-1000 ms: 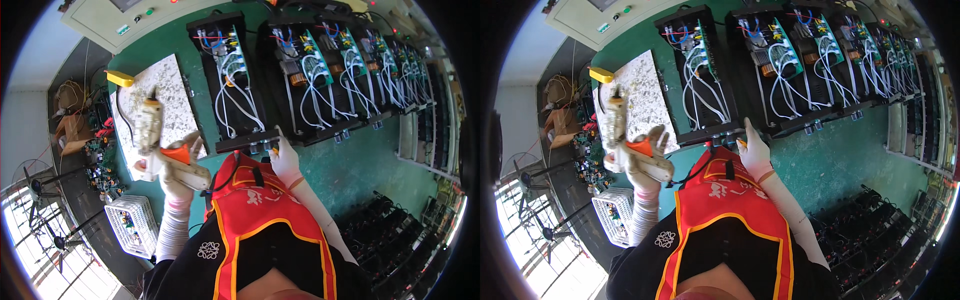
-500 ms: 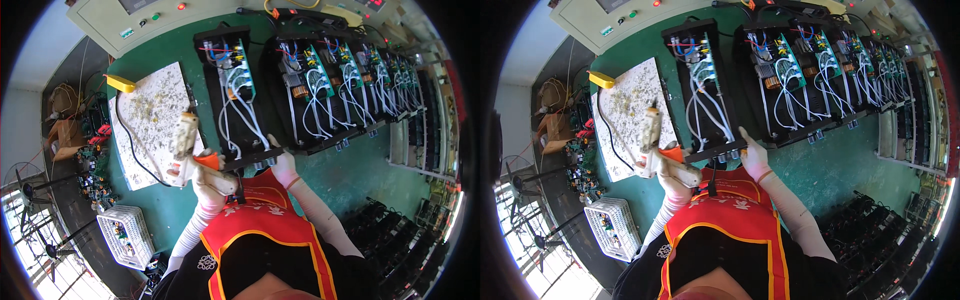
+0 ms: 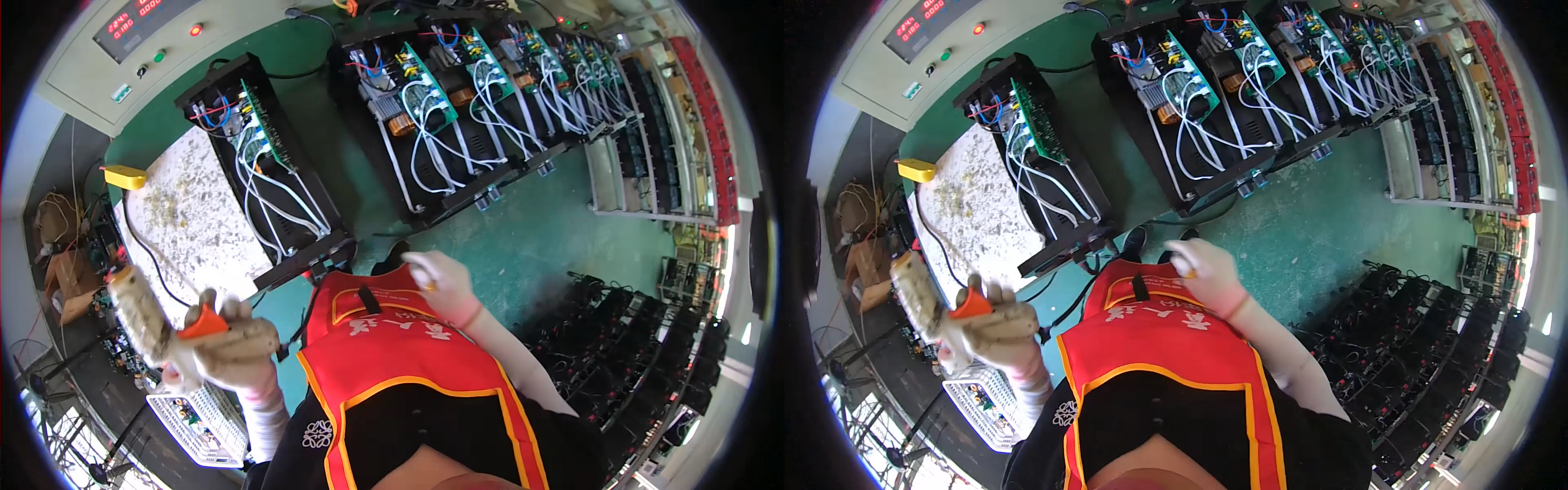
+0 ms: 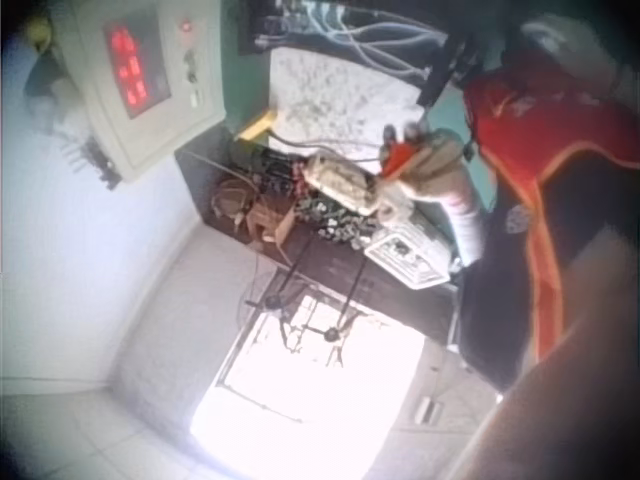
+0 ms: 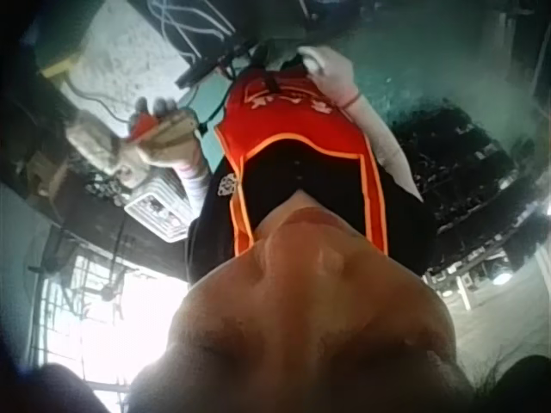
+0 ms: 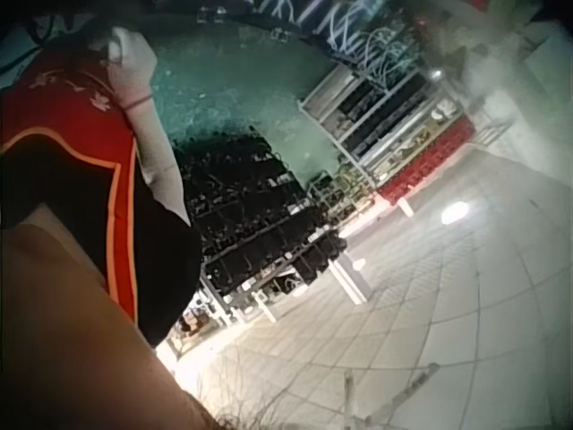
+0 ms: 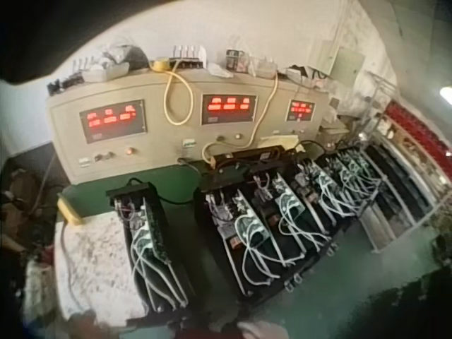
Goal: Assemble electronic components by securing wires and boards inside chassis using hot glue and manual adjustment.
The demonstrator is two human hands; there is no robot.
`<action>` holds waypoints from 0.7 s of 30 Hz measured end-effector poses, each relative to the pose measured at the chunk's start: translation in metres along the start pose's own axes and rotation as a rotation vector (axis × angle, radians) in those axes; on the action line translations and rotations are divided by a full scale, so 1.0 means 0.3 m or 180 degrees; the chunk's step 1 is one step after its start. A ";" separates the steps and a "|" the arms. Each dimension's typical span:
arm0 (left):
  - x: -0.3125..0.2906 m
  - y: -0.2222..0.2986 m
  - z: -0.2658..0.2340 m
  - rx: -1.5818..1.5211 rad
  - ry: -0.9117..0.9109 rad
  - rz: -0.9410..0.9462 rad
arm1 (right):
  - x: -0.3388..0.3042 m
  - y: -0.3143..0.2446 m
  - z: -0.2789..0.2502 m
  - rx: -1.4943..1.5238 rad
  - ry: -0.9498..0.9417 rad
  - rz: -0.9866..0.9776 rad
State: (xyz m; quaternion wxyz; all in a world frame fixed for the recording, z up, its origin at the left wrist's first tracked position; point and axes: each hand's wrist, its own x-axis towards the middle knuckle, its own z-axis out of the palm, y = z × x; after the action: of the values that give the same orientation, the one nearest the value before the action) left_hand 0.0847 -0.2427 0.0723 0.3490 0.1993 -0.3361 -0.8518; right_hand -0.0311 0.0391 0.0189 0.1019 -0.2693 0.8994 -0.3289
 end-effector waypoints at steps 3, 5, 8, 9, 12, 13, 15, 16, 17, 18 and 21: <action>-0.036 -0.016 0.102 -0.0271 -0.0767 -0.0229 | -0.034 0.059 -0.188 -0.0355 0.1123 0.0120; -0.035 -0.086 0.154 -0.0204 -0.1682 -0.1061 | -0.019 0.179 -0.240 0.0451 0.1779 0.0931; -0.033 -0.237 0.227 0.0205 -0.2143 -0.1691 | 0.045 0.274 -0.216 0.1743 0.1830 0.1683; -0.021 -0.270 0.251 0.0452 -0.2087 -0.2020 | 0.056 0.289 -0.196 0.1713 0.1815 0.1701; -0.007 -0.355 0.268 0.1447 -0.2108 -0.2519 | 0.069 0.310 -0.162 0.1858 0.1693 0.1632; -0.018 -0.384 0.267 0.1442 -0.2096 -0.2514 | 0.071 0.320 -0.156 0.1898 0.1699 0.1691; -0.036 -0.423 0.269 0.1400 -0.1752 -0.2134 | 0.066 0.332 -0.157 0.1878 0.1573 0.1448; -0.029 -0.427 0.247 0.1632 -0.1882 -0.2298 | 0.063 0.336 -0.158 0.1876 0.1537 0.1380; -0.030 -0.442 0.229 0.1638 -0.1879 -0.2303 | 0.072 0.335 -0.166 0.1823 0.1393 0.1414; -0.030 -0.454 0.215 0.1666 -0.1862 -0.2414 | 0.081 0.331 -0.172 0.1780 0.1259 0.1444; -0.026 -0.470 0.208 0.1821 -0.1869 -0.2678 | 0.106 0.318 -0.153 0.2139 0.1104 0.1402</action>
State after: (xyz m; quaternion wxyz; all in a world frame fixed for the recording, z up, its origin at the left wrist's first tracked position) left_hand -0.0108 -0.1351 0.0163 -0.1944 0.1575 -0.5272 -0.8121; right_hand -0.1139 0.1072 -0.0080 0.0991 0.0362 0.7822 -0.6140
